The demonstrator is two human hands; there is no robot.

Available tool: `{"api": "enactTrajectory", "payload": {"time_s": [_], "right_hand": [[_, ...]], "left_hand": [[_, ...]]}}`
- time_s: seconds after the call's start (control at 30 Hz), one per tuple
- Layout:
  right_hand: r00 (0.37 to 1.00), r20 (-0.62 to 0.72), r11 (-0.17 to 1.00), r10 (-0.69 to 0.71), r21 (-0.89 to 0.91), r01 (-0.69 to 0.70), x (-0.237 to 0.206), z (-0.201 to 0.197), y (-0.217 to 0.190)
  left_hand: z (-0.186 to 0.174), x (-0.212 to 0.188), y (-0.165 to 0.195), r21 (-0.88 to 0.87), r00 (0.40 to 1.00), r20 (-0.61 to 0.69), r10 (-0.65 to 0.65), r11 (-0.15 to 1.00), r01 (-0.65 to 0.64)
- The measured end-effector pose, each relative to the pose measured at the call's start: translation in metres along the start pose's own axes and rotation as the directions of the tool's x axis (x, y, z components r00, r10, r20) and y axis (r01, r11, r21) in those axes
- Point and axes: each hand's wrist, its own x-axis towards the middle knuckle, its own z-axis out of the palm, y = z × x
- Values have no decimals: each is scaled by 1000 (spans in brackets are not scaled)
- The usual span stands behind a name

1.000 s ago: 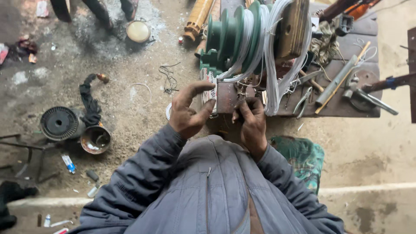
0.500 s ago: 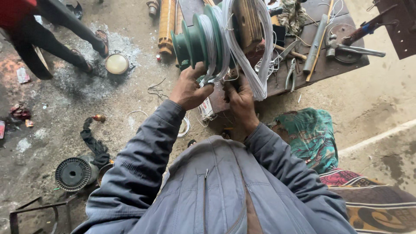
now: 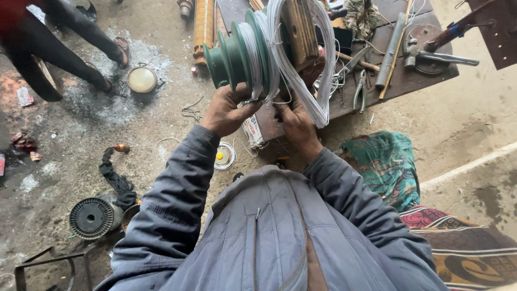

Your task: The person winds white wire onto a green spool mounted on a wooden jig, using both hands to guide and align the wire. They then use pliers to cut a small metal pin and secure the wire end to the spool.

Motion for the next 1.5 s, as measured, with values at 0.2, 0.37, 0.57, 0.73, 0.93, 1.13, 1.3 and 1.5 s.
{"api": "enactTrajectory", "payload": {"time_s": [0.2, 0.37, 0.57, 0.73, 0.93, 1.13, 1.3, 1.5], "right_hand": [[955, 73, 822, -286, -493, 284, 7, -14, 25], [867, 212, 507, -450, -739, 444, 3, -22, 38], [860, 234, 365, -454, -831, 419, 0, -23, 44], [949, 159, 684, -272, -662, 307, 0, -23, 45], [998, -46, 960, -39, -280, 25, -4, -18, 43], [985, -141, 982, -104, -174, 79, -8, -7, 41], [995, -98, 1000, -14, 2, 14, -12, -3, 27], [995, -48, 995, -90, -42, 88, -12, -1, 2]], "left_hand": [[-16, 6, -9, -113, 984, 136, -113, 985, 129], [-16, 9, -6, 55, 979, 85, -187, 982, 183], [-21, 11, -6, 36, 967, 121, -225, 974, 222], [-20, 13, -8, -128, 960, 154, -235, 958, 255], [-17, 15, -10, -52, 960, 86, -267, 961, 272], [-17, 20, -9, -1, 939, 48, -340, 940, 341], [-17, 21, -11, -5, 939, 46, -342, 939, 343], [-18, 23, -15, -9, 933, 81, -350, 936, 352]]}}
